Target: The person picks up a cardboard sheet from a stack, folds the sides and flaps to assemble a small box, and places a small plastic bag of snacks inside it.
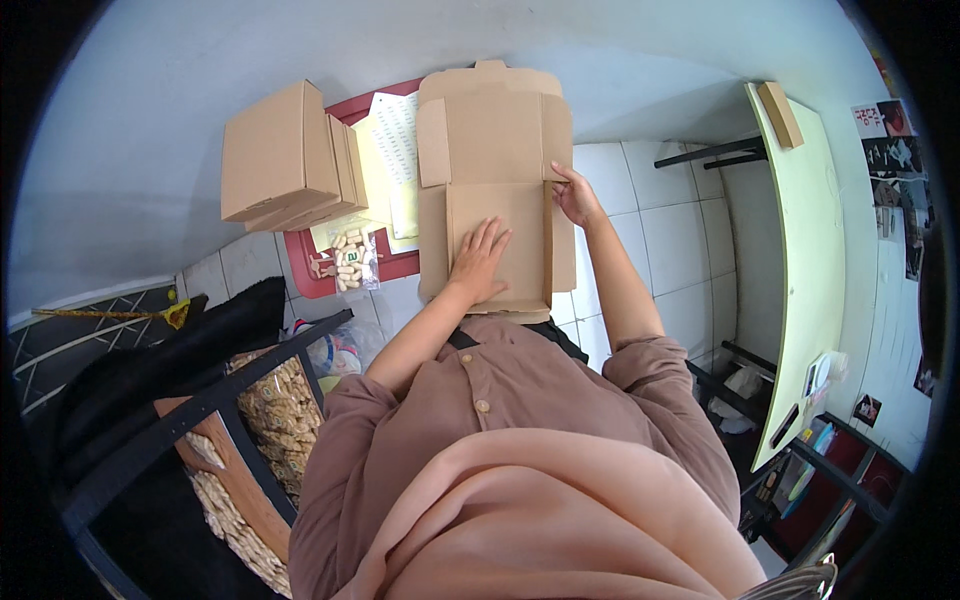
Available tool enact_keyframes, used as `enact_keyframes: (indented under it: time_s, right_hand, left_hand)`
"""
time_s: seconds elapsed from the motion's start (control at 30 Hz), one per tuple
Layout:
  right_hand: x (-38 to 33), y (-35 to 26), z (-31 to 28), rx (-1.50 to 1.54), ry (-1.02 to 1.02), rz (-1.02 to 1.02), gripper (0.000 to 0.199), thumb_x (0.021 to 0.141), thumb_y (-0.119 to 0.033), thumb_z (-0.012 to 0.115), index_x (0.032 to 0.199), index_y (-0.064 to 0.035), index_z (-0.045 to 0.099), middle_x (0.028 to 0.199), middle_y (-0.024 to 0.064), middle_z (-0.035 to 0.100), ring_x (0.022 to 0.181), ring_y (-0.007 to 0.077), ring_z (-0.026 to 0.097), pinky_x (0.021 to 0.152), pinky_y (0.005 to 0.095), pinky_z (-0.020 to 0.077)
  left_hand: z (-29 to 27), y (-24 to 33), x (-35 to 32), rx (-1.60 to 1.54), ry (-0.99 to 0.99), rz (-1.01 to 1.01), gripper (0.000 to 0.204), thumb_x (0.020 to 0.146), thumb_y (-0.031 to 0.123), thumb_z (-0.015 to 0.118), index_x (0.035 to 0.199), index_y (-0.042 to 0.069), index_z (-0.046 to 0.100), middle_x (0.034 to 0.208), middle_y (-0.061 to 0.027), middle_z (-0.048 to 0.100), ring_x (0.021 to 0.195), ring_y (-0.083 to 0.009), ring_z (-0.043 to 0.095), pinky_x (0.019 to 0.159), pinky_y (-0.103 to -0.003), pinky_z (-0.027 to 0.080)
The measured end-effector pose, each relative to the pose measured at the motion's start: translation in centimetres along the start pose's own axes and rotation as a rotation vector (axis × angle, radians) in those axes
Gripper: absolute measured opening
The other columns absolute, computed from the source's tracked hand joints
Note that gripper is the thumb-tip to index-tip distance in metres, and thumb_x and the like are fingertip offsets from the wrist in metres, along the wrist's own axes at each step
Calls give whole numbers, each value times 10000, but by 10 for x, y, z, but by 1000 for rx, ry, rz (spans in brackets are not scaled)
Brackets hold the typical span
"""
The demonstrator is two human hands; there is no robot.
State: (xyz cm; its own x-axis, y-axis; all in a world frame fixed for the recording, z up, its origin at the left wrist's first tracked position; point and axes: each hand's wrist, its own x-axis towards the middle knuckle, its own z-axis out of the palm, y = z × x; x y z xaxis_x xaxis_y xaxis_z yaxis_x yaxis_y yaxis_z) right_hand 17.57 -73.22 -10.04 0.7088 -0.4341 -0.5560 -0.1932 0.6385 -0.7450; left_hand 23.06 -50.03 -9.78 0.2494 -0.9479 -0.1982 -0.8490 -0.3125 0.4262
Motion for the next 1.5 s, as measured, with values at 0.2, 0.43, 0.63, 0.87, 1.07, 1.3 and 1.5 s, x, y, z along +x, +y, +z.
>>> enact_keyframes:
  time_s: [0.2,0.43,0.63,0.87,1.07,1.3,1.5]
  right_hand:
    - [19,-31,-22,269,-257,293,670,789,-457,537,1257,-6,375,1267,149,416,1177,267,378,998,370,264]
    - [61,-115,19,-633,-296,187,598,715,-442,636,1120,-16,525,1166,111,519,1047,205,491,892,343,382]
    - [69,-155,87,-1636,-521,-199,435,596,-340,735,847,4,643,755,86,629,772,198,588,702,296,447]
    - [47,-136,114,-1697,-519,-619,221,641,-151,690,783,5,626,727,168,610,677,285,582,633,355,454]
    - [13,-139,125,-1726,-504,-625,163,639,-100,675,748,8,616,709,159,609,681,302,582,640,366,462]
    - [-14,-131,127,-1715,-492,-751,103,635,-60,628,687,22,595,653,176,584,627,314,569,584,374,447]
    - [-26,-113,121,-1728,-393,-867,69,624,-56,581,652,6,592,642,187,571,631,348,565,580,391,460]
  left_hand:
    - [-4,2,0,-20,-19,-52,915,618,357,717,1347,100,227,1414,-128,128,1317,-277,100,1064,-434,139]
    - [-7,3,2,-17,-35,-62,918,599,350,725,1345,115,244,1404,-130,155,1307,-307,118,1052,-445,171]
    - [-1,2,1,-48,18,-72,914,584,357,728,1340,136,264,1394,-157,162,1297,-335,129,1047,-440,181]
    - [-2,2,1,-15,13,-77,906,591,370,720,1339,129,270,1397,-152,163,1301,-318,128,1054,-419,173]
    - [-6,5,2,26,-24,-98,899,608,383,715,1341,127,261,1398,-142,168,1303,-297,134,1061,-390,173]
    - [-11,6,3,52,-70,-116,897,617,387,708,1343,127,249,1403,-135,158,1302,-280,142,1067,-365,171]
    - [-13,6,3,82,-108,-119,898,633,397,697,1351,124,233,1405,-134,155,1303,-275,141,1071,-356,166]
